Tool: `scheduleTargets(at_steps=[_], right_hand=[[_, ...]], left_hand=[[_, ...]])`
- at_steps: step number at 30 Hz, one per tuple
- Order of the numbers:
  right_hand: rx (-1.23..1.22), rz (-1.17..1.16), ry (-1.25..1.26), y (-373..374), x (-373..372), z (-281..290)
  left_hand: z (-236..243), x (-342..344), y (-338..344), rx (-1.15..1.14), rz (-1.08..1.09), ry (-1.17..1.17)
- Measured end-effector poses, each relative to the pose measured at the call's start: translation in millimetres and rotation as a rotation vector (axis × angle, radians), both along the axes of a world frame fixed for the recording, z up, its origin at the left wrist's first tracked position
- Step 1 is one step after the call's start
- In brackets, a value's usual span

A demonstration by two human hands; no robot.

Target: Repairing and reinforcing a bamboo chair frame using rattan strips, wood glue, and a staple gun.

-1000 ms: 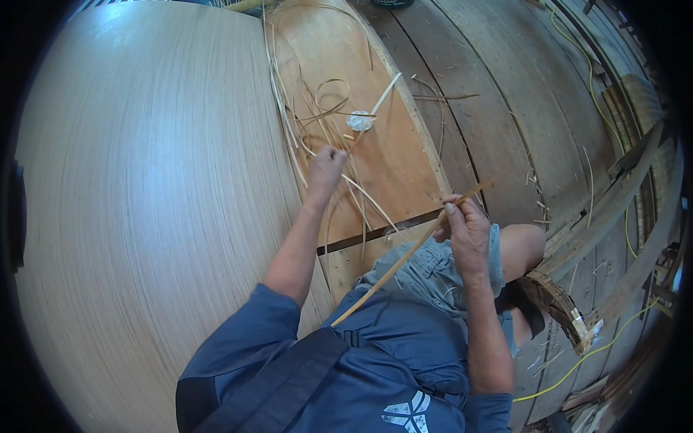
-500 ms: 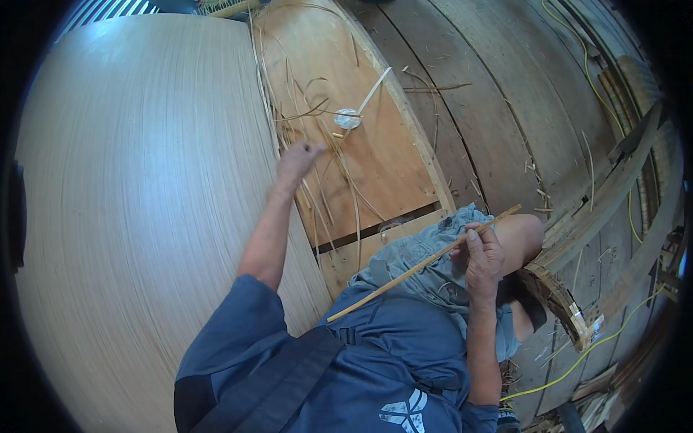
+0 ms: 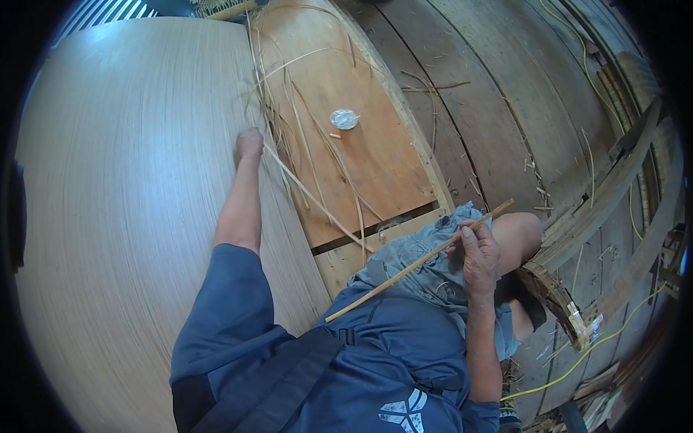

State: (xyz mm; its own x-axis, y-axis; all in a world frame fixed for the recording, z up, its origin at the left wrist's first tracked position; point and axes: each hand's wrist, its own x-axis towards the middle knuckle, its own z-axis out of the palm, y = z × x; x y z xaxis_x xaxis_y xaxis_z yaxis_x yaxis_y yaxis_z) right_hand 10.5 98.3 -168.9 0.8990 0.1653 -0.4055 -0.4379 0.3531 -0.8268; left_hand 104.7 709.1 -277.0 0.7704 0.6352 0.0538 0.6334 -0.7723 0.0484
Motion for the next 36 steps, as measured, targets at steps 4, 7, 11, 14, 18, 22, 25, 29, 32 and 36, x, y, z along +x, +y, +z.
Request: scheduleTargets(at_steps=[4, 7, 11, 14, 18, 22, 25, 29, 32, 36], right_hand=[[-0.051, -0.040, 0.002, -9.9, 3.1, -3.3], [-0.037, -0.033, -0.005, -11.0, 3.5, -4.0], [-0.043, 0.010, 0.011, -5.7, 5.3, -2.3], [-0.005, 0.004, 0.002, -4.6, 4.4, -2.4], [-0.051, -0.005, 0.003, -8.9, 6.5, -5.0], [-0.044, 0.003, 0.019, -7.2, 5.0, -3.7], [-0.022, 0.003, 0.009, -6.2, 4.8, -2.1], [-0.036, -0.023, 0.016, -11.9, 7.6, -3.9], [-0.019, -0.005, 0.017, -10.0, 7.2, -5.3], [-0.007, 0.008, 0.026, -10.5, 4.2, -2.3]], left_hand=[[41.3, 37.6, -67.1, -0.311, 0.200, -0.076], [64.0, 45.3, -64.8, -0.535, 0.274, -0.202], [83.8, 64.0, 20.6, -0.010, 0.094, -0.352], [130.8, 75.6, 48.5, -0.009, 0.065, -0.364], [140.0, 80.8, 10.6, 0.209, 0.234, 0.020], [117.5, 63.6, -37.6, 0.314, 0.192, 0.145], [88.0, 47.6, -82.4, 0.802, -0.164, -0.089], [69.5, 19.6, -208.1, -0.053, -0.311, -0.230], [42.7, -23.9, -271.5, -0.239, -0.292, -0.099], [4.9, -40.8, -298.9, -0.398, -0.240, -0.249]])
